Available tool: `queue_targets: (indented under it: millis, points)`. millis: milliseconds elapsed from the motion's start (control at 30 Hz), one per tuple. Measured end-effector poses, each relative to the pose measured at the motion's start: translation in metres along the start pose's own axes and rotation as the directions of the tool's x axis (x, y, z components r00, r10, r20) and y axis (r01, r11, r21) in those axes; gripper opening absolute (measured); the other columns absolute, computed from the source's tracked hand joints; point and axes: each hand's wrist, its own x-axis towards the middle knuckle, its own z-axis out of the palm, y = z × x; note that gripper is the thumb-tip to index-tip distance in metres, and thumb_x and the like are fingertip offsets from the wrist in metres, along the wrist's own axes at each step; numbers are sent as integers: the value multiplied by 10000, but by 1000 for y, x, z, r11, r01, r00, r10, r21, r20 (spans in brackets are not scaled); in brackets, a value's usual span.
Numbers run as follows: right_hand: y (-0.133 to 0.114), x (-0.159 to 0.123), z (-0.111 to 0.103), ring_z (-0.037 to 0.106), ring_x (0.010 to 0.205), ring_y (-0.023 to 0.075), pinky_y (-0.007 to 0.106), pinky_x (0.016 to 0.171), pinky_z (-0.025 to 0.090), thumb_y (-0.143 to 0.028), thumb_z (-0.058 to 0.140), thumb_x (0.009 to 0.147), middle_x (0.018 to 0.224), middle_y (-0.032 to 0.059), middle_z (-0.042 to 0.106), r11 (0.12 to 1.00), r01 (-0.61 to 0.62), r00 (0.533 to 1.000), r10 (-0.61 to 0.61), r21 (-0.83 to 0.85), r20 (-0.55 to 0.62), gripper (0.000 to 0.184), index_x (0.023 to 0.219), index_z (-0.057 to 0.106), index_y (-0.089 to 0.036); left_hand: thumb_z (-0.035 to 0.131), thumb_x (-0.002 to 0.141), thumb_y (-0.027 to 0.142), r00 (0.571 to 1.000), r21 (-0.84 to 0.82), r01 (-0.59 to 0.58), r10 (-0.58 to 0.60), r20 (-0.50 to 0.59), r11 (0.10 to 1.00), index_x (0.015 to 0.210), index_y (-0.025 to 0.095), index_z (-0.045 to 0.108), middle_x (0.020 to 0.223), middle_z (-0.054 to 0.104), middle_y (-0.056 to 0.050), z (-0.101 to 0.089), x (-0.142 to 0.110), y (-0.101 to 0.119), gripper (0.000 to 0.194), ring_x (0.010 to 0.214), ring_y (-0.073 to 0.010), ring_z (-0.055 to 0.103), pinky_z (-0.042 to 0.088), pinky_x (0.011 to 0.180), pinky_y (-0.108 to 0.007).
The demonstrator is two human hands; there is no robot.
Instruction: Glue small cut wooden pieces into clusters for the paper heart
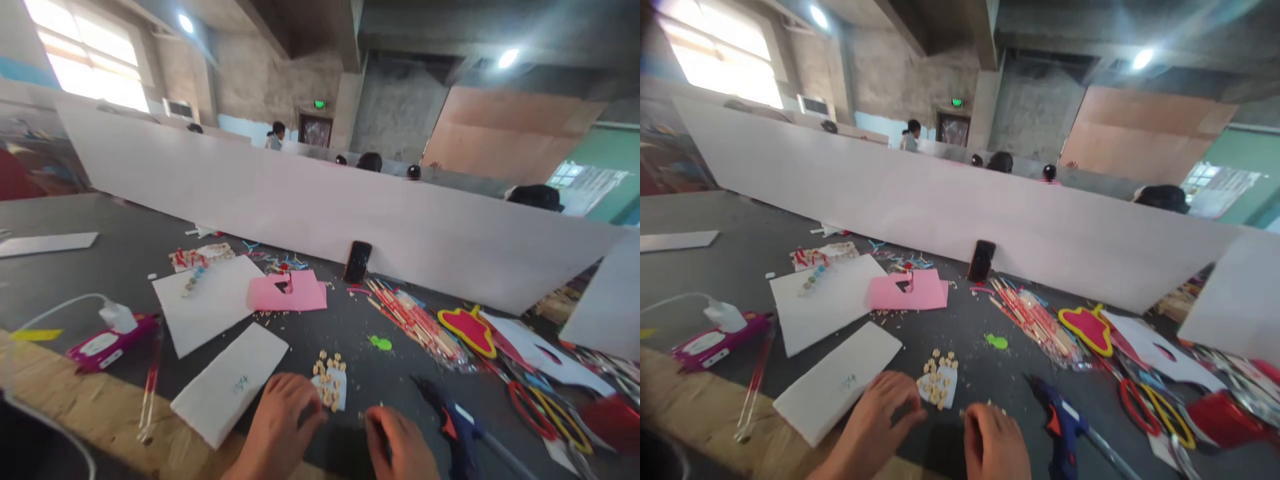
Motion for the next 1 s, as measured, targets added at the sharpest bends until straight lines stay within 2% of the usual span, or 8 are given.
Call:
queue_targets:
  millis: [100,133,200,267,433,600,767,1000]
  points:
    - [2,0,-8,674,690,172,277,629,476,-268,401,928,779,22,711,999,-33,999,33,-12,23,199,875,590,-230,509,889,191,998,-5,59,-58,35,998,694,214,625,714,670,2,-5,1,-3,229,739,-185,631,445,758,-357]
    - [2,-1,-9,669,693,172,282,632,471,-259,403,925,784,22,710,998,-60,997,61,-16,47,193,876,588,-227,472,900,175,997,-2,72,-72,15,997,820,224,654,832,690,-21,-6,0,-6,204,828,-201,636,450,786,-369]
    - [0,-5,-8,658,710,178,293,639,457,-237,420,915,790,17,707,994,-106,989,108,-25,100,179,871,594,-229,393,896,106,995,8,100,-100,-27,995,1120,243,603,1079,656,-60,-6,-1,-11,337,1003,-215,608,460,828,-378]
    - [-4,-9,-6,644,747,193,308,649,437,-221,455,900,794,10,704,990,-136,979,140,-38,151,162,853,609,-241,379,884,87,992,12,118,-117,-48,993,1198,256,560,1163,616,-67,-6,-3,-13,400,1066,-215,585,469,848,-374]
    - [-12,-12,-2,598,848,235,347,694,378,-202,540,866,823,12,706,981,-177,952,191,-79,238,130,818,647,-258,464,884,159,994,24,107,-106,-35,994,1039,251,638,1097,634,-61,-2,-6,-2,250,1032,-228,590,475,857,-389]
    - [-13,-12,-5,587,866,237,366,714,339,-141,548,856,842,5,718,978,-173,937,200,-115,286,181,867,676,-268,456,881,123,998,30,43,-44,35,999,1002,234,662,1060,651,-63,6,-8,14,264,998,-225,581,460,865,-418]
    - [-11,-13,-9,590,861,220,364,721,324,-187,529,886,851,8,726,978,-160,940,193,-136,282,179,888,687,-271,524,842,93,992,10,-23,21,124,1000,984,241,676,1037,674,-43,20,-8,29,255,1020,-235,551,424,887,-440]
    - [20,-22,-30,594,864,233,367,740,359,-225,460,900,890,37,709,956,-213,944,255,-203,209,194,936,650,-236,563,840,133,990,-11,-57,58,129,998,951,250,680,1024,686,-33,27,-5,40,198,1072,-262,517,387,917,-470]
